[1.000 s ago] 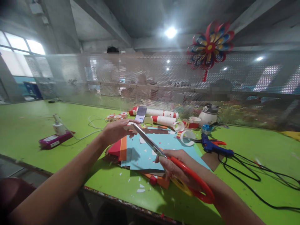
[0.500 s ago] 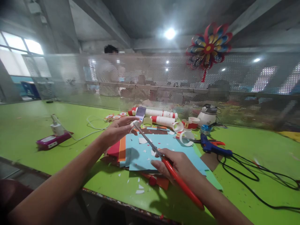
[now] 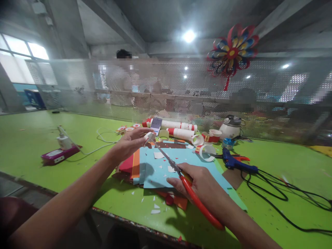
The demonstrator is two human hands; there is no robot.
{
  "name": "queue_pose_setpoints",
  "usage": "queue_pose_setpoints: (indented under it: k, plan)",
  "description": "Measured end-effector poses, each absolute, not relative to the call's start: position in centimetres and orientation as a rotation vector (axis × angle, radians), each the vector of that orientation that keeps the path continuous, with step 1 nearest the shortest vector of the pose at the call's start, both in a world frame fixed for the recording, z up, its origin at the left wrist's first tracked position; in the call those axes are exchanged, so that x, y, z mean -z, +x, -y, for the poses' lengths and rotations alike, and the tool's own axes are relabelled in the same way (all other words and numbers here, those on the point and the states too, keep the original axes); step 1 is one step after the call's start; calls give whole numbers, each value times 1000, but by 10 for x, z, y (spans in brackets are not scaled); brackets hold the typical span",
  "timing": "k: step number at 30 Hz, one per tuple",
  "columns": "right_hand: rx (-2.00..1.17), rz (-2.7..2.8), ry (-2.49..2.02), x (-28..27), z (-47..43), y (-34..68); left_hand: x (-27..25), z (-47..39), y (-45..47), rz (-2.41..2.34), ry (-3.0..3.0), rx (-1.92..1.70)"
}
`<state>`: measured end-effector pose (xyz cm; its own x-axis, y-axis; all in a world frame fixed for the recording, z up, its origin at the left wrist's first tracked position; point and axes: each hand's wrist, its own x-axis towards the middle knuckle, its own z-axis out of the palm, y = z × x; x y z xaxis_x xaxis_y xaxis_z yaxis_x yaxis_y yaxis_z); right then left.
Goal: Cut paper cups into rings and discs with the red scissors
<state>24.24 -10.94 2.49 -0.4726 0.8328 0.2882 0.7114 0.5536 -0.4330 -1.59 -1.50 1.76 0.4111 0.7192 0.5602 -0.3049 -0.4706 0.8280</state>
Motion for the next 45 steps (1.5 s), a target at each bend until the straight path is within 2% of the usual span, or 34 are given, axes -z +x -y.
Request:
queue_pose_setpoints:
  k: [24,37,45]
  plan:
    - [-58,2371,-1191,-15,100,251,-22,18,-16,-445,1714,-1259]
    - [-173,2397,-1122,-16,102,248,-18,14,-18,-483,1815,-1266]
    - [-181,2271,-1235,-14,103,245,-19,15,-18,-476,1779,-1261]
